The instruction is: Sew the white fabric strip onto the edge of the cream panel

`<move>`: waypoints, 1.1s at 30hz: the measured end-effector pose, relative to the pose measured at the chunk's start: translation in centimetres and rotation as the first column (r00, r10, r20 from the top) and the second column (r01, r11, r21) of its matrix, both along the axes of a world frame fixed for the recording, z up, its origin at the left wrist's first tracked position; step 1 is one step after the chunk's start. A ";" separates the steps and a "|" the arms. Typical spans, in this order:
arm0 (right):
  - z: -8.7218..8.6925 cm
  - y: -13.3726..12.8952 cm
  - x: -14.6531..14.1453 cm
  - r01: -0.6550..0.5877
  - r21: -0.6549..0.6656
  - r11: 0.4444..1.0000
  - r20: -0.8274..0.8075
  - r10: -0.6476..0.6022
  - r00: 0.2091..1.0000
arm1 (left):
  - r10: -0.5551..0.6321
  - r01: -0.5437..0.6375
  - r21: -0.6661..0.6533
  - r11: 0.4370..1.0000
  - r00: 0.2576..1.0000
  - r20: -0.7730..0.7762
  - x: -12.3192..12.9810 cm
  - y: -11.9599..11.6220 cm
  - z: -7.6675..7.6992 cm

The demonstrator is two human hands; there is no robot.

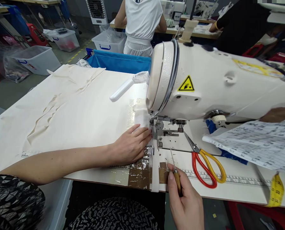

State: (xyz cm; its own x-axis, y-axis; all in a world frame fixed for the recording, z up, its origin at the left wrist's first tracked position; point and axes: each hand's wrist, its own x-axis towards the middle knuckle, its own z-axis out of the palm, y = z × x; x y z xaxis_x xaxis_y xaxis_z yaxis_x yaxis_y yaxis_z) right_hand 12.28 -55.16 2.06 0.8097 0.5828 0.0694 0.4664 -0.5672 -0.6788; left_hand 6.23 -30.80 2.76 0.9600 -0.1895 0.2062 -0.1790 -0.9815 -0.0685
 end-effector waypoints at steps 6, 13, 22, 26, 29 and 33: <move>-0.2 -0.1 -0.5 0.095 0.071 0.993 -0.076 -0.089 0.993 | -0.004 0.004 0.004 1.000 1.000 0.000 -0.1 -0.1 0.2; 0.4 0.2 -1.1 0.148 0.195 0.970 -0.064 -0.138 0.988 | 0.002 -0.002 0.006 1.000 1.000 -0.030 0.3 0.3 0.2; 0.5 3.8 -1.7 -0.181 0.242 0.953 0.303 0.103 0.948 | 0.038 -0.041 -0.052 0.998 0.998 -0.043 1.1 1.3 0.1; 0.2 6.7 -0.9 -0.358 0.118 0.926 0.536 0.244 0.808 | 0.037 -0.044 -0.087 0.995 0.996 -0.080 1.4 1.5 0.4; 0.0 8.1 -0.6 -0.322 -0.006 0.947 0.639 0.252 0.727 | 0.022 -0.030 -0.097 0.995 0.996 -0.084 1.5 1.6 0.4; -0.2 8.8 -0.5 -0.252 -0.133 0.959 0.678 0.273 0.682 | 0.018 -0.024 -0.113 0.993 0.998 -0.054 1.5 1.6 0.2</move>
State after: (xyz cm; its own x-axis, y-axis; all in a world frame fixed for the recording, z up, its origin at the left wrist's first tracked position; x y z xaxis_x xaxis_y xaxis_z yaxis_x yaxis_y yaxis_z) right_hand 11.79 -46.32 1.91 0.3581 0.7745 0.5215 0.9270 -0.3618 -0.0991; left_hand 7.71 -29.17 3.00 0.9735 -0.1477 0.1747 -0.1590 -0.9859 0.0527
